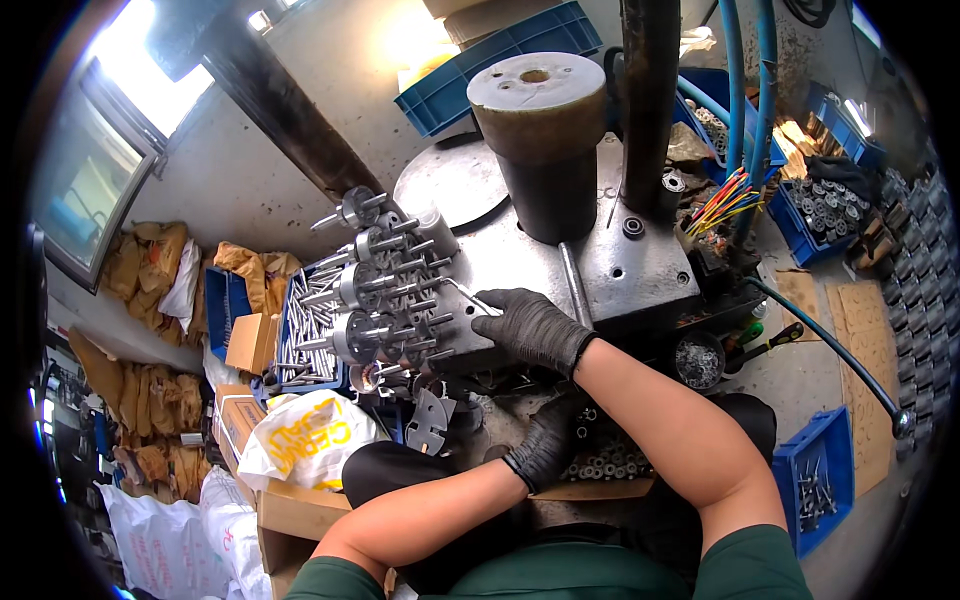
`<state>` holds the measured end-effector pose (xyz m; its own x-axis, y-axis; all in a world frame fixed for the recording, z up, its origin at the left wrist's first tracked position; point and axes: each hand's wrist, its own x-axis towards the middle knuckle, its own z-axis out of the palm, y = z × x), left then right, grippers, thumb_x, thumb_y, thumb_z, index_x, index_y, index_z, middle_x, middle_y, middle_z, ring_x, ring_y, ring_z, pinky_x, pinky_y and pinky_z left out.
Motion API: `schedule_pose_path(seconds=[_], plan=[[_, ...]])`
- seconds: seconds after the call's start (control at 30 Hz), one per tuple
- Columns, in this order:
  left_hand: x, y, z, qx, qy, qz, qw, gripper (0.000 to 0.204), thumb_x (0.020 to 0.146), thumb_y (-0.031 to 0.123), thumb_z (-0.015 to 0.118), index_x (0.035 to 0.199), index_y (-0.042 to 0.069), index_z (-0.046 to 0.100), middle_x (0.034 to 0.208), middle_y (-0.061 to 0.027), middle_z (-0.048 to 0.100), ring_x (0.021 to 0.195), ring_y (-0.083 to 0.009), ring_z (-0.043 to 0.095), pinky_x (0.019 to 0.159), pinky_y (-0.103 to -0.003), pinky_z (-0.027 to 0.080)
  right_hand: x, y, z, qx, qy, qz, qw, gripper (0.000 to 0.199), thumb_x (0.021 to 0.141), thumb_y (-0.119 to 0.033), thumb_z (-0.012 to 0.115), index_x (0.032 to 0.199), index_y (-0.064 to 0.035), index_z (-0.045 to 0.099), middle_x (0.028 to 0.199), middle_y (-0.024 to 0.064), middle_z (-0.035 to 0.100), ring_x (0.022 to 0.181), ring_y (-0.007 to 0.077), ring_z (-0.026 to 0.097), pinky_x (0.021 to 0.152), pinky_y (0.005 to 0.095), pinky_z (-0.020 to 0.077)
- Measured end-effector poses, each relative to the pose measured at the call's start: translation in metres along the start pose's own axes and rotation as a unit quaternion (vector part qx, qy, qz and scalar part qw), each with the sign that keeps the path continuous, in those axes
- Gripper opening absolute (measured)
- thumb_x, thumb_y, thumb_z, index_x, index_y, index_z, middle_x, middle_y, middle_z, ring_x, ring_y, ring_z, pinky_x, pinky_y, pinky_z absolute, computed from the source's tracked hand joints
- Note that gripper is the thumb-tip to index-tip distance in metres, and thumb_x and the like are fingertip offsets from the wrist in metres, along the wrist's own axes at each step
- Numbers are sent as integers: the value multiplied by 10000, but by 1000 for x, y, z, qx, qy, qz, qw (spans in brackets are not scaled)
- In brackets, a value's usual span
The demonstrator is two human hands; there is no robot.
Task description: The person sits on the floor in a workshop and assembles small metal components. They pick up cylindrical metal pieces and washers from a cardboard box, insert them into a jig, and use pliers to secure them. The person repeats this process for multiple units, placing the finished assemblies onto a rack.
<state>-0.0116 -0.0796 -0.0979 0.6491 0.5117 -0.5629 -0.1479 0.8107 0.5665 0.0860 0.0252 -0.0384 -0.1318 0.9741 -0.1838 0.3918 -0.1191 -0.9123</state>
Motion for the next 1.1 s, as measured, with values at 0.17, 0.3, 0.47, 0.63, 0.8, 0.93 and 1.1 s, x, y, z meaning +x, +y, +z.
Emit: schedule_pose_path(seconds=[0.17, 0.3, 0.47, 0.63, 0.8, 0.93, 1.1], plan=[[1, -4, -4, 21, 9, -7, 1000, 288, 1005, 216, 568, 1260, 89, 611, 1117, -67, 680, 1006, -179, 657, 834, -337, 567, 2, -10, -8, 21, -37, 18, 999, 598, 901, -293, 660, 1406, 9, 555, 852, 134, 690, 819, 201, 663, 814, 349, 547], [3, -10, -8, 44, 14, 18, 999, 276, 992, 174, 571, 1256, 103, 610, 1099, -66, 679, 977, -182, 663, 812, -329, 568, 1, -16, -12, -12, -50, 36, 998, 611, 912, -307, 666, 1420, 9, 544, 870, 140, 697, 829, 200, 667, 821, 345, 550], [11, -13, -16, 108, 6, 47, 993, 287, 988, 176, 590, 1264, 97, 598, 1085, -62, 679, 962, -183, 666, 806, -328, 566, 5, -10, -7, -43, -34, 19, 998, 614, 913, -295, 673, 1435, 0, 536, 928, 162, 708, 853, 196, 675, 838, 336, 552], [13, -15, -14, 92, 18, 62, 994, 305, 1004, 184, 577, 1271, 40, 600, 1140, -92, 674, 1011, -180, 642, 904, -325, 522, 9, 1, -1, -106, 5, -47, 993, 615, 908, -296, 666, 1435, -6, 534, 1101, 225, 724, 1026, 298, 716, 952, 391, 549], [13, -5, -17, 223, 27, 102, 969, 333, 1006, 222, 600, 1242, -11, 633, 1166, -107, 686, 1051, -168, 628, 945, -324, 493, -6, -26, 8, -189, 3, -22, 982, 599, 924, -367, 655, 1398, -21, 539, 1123, 215, 723, 1024, 313, 723, 937, 406, 561], [2, 4, -5, 211, 19, 76, 974, 359, 1000, 244, 620, 1239, -22, 638, 1165, -111, 693, 1055, -167, 628, 947, -324, 488, -11, -29, -5, 168, -120, 98, 974, 567, 939, -399, 654, 1349, -16, 572, 947, 149, 701, 851, 227, 721, 729, 349, 594], [1, 3, -4, 235, 23, 120, 964, 373, 1000, 250, 627, 1257, -20, 630, 1182, -115, 684, 1062, -175, 625, 945, -324, 488, -23, -40, -6, 169, -115, 35, 978, 448, 977, -341, 615, 1274, -6, 638, 944, 135, 655, 868, 238, 715, 704, 335, 609]])
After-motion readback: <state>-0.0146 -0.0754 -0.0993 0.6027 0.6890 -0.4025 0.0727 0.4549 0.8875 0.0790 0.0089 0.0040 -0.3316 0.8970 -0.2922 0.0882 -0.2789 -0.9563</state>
